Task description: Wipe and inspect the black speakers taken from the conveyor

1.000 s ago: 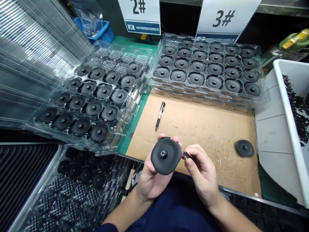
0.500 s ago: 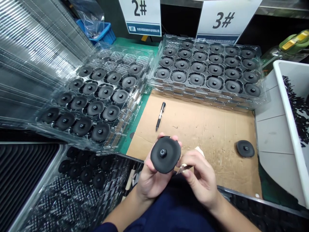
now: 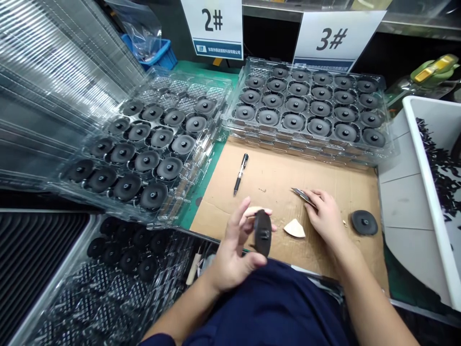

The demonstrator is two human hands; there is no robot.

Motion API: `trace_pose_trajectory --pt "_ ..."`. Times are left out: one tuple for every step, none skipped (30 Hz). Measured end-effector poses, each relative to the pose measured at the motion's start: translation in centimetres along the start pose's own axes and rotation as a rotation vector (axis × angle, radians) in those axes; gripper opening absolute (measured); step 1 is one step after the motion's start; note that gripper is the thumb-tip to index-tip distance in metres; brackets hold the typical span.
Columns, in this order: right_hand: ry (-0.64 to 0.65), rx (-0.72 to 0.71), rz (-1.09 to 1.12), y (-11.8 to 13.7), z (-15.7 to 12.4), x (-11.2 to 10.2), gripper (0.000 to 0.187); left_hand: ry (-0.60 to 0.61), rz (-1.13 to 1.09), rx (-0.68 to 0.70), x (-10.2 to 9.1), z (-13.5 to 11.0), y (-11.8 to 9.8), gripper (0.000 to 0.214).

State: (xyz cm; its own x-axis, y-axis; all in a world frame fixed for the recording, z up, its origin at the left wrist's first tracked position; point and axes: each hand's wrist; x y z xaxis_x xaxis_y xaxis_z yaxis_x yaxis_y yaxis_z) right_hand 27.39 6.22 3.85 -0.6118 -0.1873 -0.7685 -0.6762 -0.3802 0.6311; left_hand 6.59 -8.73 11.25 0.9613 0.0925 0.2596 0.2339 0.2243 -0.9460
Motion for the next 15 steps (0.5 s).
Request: trace_pose_trajectory --pt "-0.006 -0.007 -0.008 0.1 -0.1 0.0 0.033 0.041 0.221 0.078 -0.3 0.0 0.2 0.089" --pt "-0.018 -0.013 -0.009 0.6 -0.4 0.0 0.034 0.074 0.414 0.147 -0.5 0.1 0.4 0.100" --pt "-0.032 -0.020 -0.002 1.2 -0.7 -0.1 0.034 0.095 0.559 0.200 -0.6 0.1 0.6 0.107" --pt "-0.046 -0.028 0.014 2.0 -1.0 -0.3 0.034 0.109 0.652 0.228 -0.7 0.2 0.8 0.111" --pt "-0.056 -0.038 0.039 2.8 -1.5 -0.5 0.034 0.117 0.698 0.235 -0.7 0.3 0.8 0.112" --pt "-0.063 -0.049 0.068 3.7 -2.0 -0.7 0.033 0.120 0.715 0.234 -0.7 0.3 0.9 0.112" --pt "-0.068 -0.060 0.095 4.6 -2.5 -1.0 0.031 0.121 0.720 0.232 -0.7 0.3 0.9 0.111" --pt "-0.073 -0.071 0.128 5.4 -3.1 -1.3 0.030 0.122 0.722 0.231 -0.6 0.3 0.9 0.110" --pt "-0.075 -0.083 0.171 6.1 -3.6 -1.6 0.028 0.121 0.723 0.232 -0.6 0.2 0.9 0.110" --pt "-0.071 -0.097 0.223 6.7 -4.1 -2.0 0.028 0.119 0.723 0.228 -0.5 0.2 0.9 0.110" --pt "-0.060 -0.115 0.278 7.1 -4.5 -2.4 0.028 0.118 0.720 0.223 -0.5 0.1 0.9 0.110" --pt "-0.035 -0.139 0.328 7.4 -4.9 -2.8 0.030 0.114 0.715 0.219 -0.5 0.0 0.8 0.110" --pt "0.004 -0.172 0.361 7.7 -5.1 -3.2 0.033 0.110 0.706 0.214 -0.5 0.0 0.7 0.110" --pt "0.056 -0.212 0.366 7.8 -5.2 -3.5 0.036 0.104 0.694 0.206 -0.6 -0.1 0.5 0.110" --pt "0.111 -0.257 0.342 8.0 -5.2 -3.9 0.038 0.097 0.677 0.186 -0.6 -0.1 0.4 0.110"
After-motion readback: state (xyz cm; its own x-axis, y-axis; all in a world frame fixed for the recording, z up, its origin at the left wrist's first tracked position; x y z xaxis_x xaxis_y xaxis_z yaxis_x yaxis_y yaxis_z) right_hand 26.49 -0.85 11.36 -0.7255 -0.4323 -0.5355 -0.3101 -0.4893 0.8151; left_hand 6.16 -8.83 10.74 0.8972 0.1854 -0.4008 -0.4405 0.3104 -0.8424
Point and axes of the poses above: each hand's wrist, its own z-axis towards the middle knuckle, its own x-axis out of the palm, y = z × x, and after that the axes turned 2 degrees about x, right-handed
